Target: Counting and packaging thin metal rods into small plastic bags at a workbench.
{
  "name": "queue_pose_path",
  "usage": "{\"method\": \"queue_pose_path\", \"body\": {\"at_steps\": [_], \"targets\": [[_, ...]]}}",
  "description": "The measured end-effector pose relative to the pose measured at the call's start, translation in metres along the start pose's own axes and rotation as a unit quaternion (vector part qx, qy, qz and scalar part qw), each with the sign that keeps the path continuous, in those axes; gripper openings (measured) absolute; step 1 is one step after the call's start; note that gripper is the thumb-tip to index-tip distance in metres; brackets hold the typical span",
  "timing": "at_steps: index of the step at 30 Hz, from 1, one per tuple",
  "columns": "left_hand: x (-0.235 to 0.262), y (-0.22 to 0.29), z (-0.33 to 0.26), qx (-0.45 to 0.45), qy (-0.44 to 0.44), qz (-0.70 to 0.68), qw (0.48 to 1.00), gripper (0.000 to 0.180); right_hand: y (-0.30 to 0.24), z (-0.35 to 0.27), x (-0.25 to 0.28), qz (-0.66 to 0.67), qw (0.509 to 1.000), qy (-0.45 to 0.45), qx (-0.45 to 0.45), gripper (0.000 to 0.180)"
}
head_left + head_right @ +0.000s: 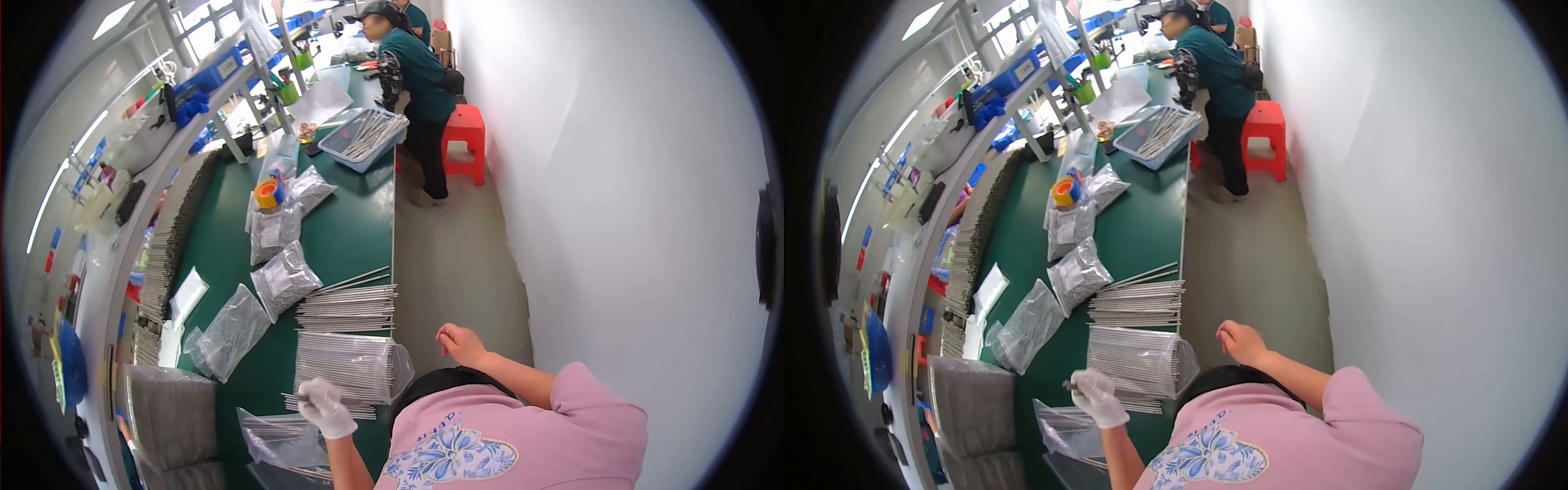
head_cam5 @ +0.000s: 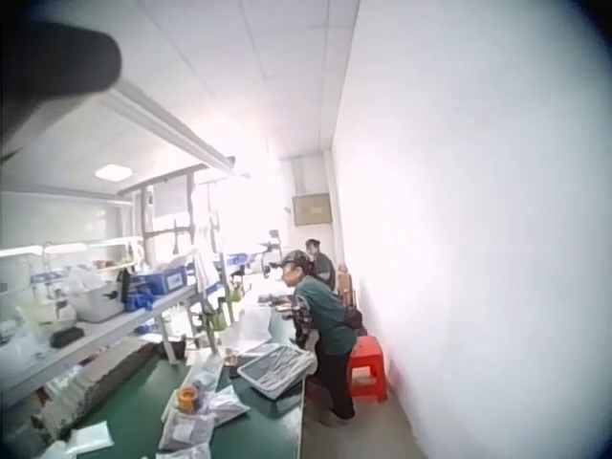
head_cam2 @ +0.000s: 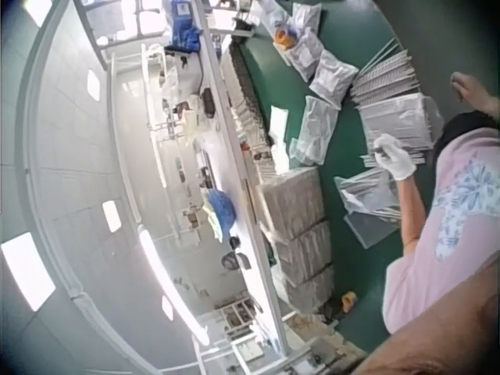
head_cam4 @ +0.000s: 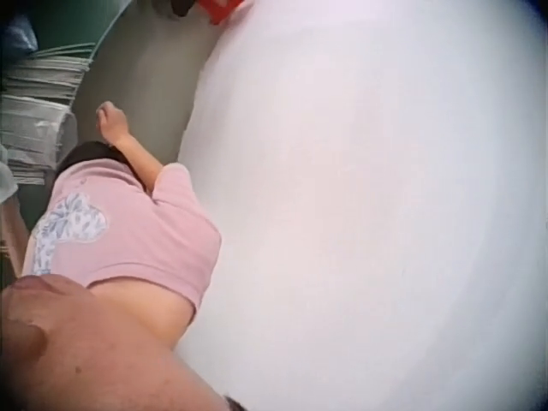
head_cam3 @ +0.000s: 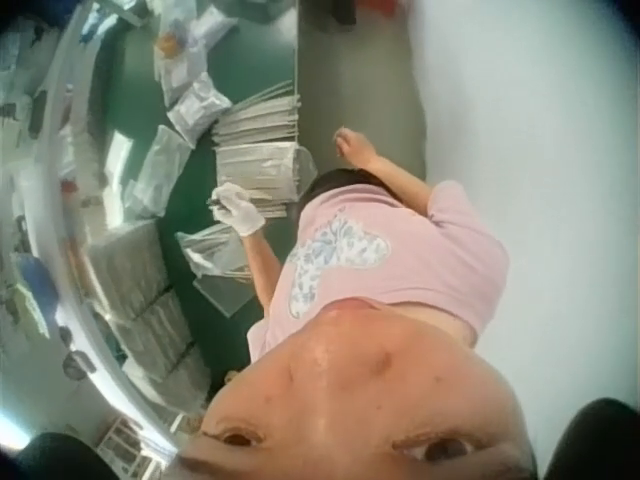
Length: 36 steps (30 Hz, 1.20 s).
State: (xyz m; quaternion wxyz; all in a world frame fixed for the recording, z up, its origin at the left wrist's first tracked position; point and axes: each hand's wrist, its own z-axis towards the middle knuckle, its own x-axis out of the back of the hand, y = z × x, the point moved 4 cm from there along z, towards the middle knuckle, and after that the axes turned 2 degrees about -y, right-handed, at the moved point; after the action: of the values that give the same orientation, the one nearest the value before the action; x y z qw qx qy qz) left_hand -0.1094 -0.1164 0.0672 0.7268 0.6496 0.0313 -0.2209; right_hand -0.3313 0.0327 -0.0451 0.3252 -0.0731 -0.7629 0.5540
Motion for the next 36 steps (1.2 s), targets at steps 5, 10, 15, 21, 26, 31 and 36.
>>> {"method": "queue_pose_path", "body": {"at_steps": [5, 10, 15, 21, 26, 31, 36], "targets": [[0.077, -0.022, -0.029, -0.085, 0.191, 0.118, 0.971, 0.037, -0.016, 0.016, -0.028, -0.038, 0.993, -0.094, 0.055, 0.017], [0.082, -0.018, -0.057, -0.212, 0.293, 0.277, 0.891, 0.038, -0.036, 0.025, -0.046, -0.098, 0.982, -0.124, 0.098, 0.016], [0.092, -0.022, -0.059, -0.199, 0.292, 0.255, 0.9, 0.036, -0.034, 0.03, -0.06, -0.173, 0.964, -0.171, 0.108, 0.022], [0.103, -0.019, -0.063, -0.191, 0.271, 0.301, 0.894, 0.038, 0.001, 0.041, -0.043, -0.253, 0.95, -0.18, 0.014, 0.028], [0.099, -0.019, -0.065, -0.131, 0.256, 0.206, 0.935, 0.039, 0.071, 0.042, -0.004, -0.33, 0.918, -0.138, -0.172, 0.032], [0.128, -0.031, -0.068, -0.093, 0.27, 0.16, 0.945, 0.028, 0.164, -0.006, 0.017, -0.332, 0.88, -0.114, -0.319, 0.032], [0.123, -0.024, -0.062, -0.051, 0.264, 0.217, 0.938, 0.019, 0.302, -0.065, 0.012, -0.336, 0.826, -0.156, -0.425, 0.03]]}}
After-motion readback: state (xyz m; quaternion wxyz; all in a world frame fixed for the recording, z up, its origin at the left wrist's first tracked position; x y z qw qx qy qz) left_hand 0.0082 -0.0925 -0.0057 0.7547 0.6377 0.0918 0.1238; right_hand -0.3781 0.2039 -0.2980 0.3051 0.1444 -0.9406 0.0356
